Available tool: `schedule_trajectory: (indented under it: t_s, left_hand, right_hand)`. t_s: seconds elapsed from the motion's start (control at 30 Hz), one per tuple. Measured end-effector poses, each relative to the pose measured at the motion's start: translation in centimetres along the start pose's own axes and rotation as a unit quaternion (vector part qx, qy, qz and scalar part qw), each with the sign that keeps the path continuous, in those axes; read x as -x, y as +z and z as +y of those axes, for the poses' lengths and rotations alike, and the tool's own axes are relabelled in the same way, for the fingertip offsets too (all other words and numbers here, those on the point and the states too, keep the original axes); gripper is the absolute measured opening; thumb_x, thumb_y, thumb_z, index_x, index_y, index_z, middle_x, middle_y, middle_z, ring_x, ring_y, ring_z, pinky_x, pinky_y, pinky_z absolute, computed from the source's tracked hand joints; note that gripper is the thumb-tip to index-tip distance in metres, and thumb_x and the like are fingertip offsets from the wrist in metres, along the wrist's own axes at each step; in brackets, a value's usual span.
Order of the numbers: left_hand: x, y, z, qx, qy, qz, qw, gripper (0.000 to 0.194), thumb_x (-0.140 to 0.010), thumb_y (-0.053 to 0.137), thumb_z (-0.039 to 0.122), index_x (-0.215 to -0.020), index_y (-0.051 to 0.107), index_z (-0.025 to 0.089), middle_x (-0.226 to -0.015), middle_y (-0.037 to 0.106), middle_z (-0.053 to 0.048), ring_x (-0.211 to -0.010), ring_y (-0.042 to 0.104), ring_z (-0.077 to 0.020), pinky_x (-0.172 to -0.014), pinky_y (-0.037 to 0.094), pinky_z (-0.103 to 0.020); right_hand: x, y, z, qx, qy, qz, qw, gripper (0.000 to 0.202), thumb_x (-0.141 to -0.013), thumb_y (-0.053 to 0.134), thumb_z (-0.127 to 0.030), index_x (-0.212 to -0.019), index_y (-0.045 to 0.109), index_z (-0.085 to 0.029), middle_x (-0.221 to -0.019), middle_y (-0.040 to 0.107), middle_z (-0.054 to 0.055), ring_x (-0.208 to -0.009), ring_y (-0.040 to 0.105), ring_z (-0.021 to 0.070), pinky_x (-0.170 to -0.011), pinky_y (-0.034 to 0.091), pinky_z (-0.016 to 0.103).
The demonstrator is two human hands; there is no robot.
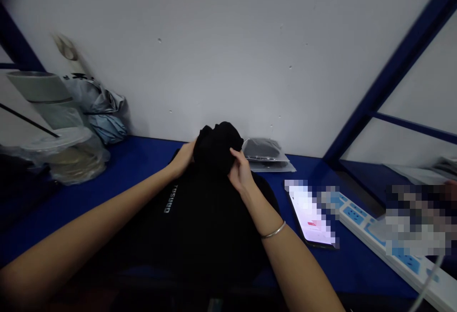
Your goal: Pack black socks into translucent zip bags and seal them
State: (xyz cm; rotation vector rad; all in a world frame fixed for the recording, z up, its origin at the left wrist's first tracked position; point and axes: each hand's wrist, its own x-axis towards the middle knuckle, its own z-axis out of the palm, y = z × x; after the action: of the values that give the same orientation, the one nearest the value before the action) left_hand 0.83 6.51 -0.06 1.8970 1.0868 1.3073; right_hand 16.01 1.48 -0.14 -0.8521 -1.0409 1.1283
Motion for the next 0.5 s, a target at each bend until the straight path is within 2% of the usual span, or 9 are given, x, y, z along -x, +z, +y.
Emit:
schedule_trajectory:
  t_s: [0.07, 0.1, 0.17, 0.23, 0.3, 0.4, 0.5]
  left_hand:
    - [1.7, -0.4, 0.3, 0.172, -0.071, -0.094, 0.978, 0.053, -0.086, 0.018, 0.054, -0.094, 0.06, 0.022, -0.083, 0.065, -0.008, -0.079, 0.061, -0.0211, -0.064, 0.049, -0.034]
    - [2.4, -0.4, 0.4, 0.23, -0.099, -0.111, 0.962, 0.054, -0.085, 0.018, 0.056, -0.098, 0.059, 0.023, -0.087, 0.066, -0.008, -0.082, 0.061, -0.0221, -0.066, 0.049, -0.035]
    - [3.6, -0.6, 0.5, 0.3, -0.131, -0.125, 0.937, 0.057, -0.083, 0.019, 0.061, -0.1, 0.059, 0.023, -0.09, 0.066, -0.01, -0.087, 0.06, -0.0242, -0.071, 0.049, -0.038]
    - [4.2, -0.7, 0.6, 0.314, -0.129, -0.119, 0.933, 0.055, -0.081, 0.025, 0.061, -0.1, 0.059, 0.023, -0.09, 0.066, -0.009, -0.088, 0.06, -0.025, -0.075, 0.048, -0.04]
    - [4.6, -0.8, 0.8, 0.314, -0.117, -0.109, 0.936, 0.042, -0.08, 0.04, 0.055, -0.102, 0.057, 0.024, -0.093, 0.065, -0.007, -0.089, 0.06, -0.0236, -0.078, 0.048, -0.039]
    - [4.8, -0.7, 0.9, 0.347, -0.137, -0.093, 0.923, 0.028, -0.076, 0.056, 0.035, -0.1, 0.058, 0.023, -0.094, 0.065, -0.004, -0.087, 0.061, -0.0193, -0.079, 0.048, -0.034]
    - [4.6, -0.8, 0.5, 0.405, -0.19, -0.055, 0.893, 0.021, -0.07, 0.06, 0.018, -0.091, 0.061, 0.02, -0.079, 0.066, 0.0, -0.074, 0.062, -0.0144, -0.07, 0.049, -0.025]
  right_hand:
    - [0.1, 0.4, 0.2, 0.005, -0.014, -0.024, 1.0, 0.031, -0.069, 0.051, -0.043, -0.093, 0.057, -0.023, -0.089, 0.065, 0.001, -0.082, 0.06, 0.0191, -0.07, 0.049, 0.034]
    - [0.1, 0.5, 0.4, 0.034, -0.025, -0.029, 0.999, 0.035, -0.068, 0.054, -0.044, -0.098, 0.055, -0.024, -0.093, 0.063, 0.001, -0.084, 0.06, 0.0185, -0.07, 0.049, 0.033]
    - [0.2, 0.8, 0.9, 0.128, -0.063, 0.008, 0.99, 0.045, -0.063, 0.061, -0.043, -0.103, 0.053, -0.024, -0.097, 0.06, 0.003, -0.084, 0.057, 0.0177, -0.069, 0.048, 0.031]
    - [0.4, 1.1, 1.2, 0.213, -0.104, 0.069, 0.969, 0.048, -0.059, 0.065, -0.041, -0.102, 0.052, -0.021, -0.095, 0.058, 0.004, -0.081, 0.056, 0.0168, -0.064, 0.046, 0.028]
    - [0.6, 1.4, 1.1, 0.238, -0.109, 0.085, 0.961, 0.042, -0.065, 0.059, -0.045, -0.098, 0.053, -0.02, -0.088, 0.058, 0.004, -0.075, 0.055, 0.0158, -0.062, 0.046, 0.028]
    - [1.0, 1.8, 0.5, 0.191, -0.068, 0.036, 0.979, 0.044, -0.073, 0.048, -0.05, -0.105, 0.051, -0.02, -0.087, 0.06, 0.004, -0.076, 0.058, 0.0158, -0.068, 0.047, 0.03]
    - [1.2, 1.8, -0.4, 0.141, -0.007, -0.01, 0.99, 0.066, -0.062, 0.065, -0.042, -0.121, 0.039, -0.026, -0.1, 0.059, 0.003, -0.084, 0.059, 0.0168, -0.076, 0.046, 0.031]
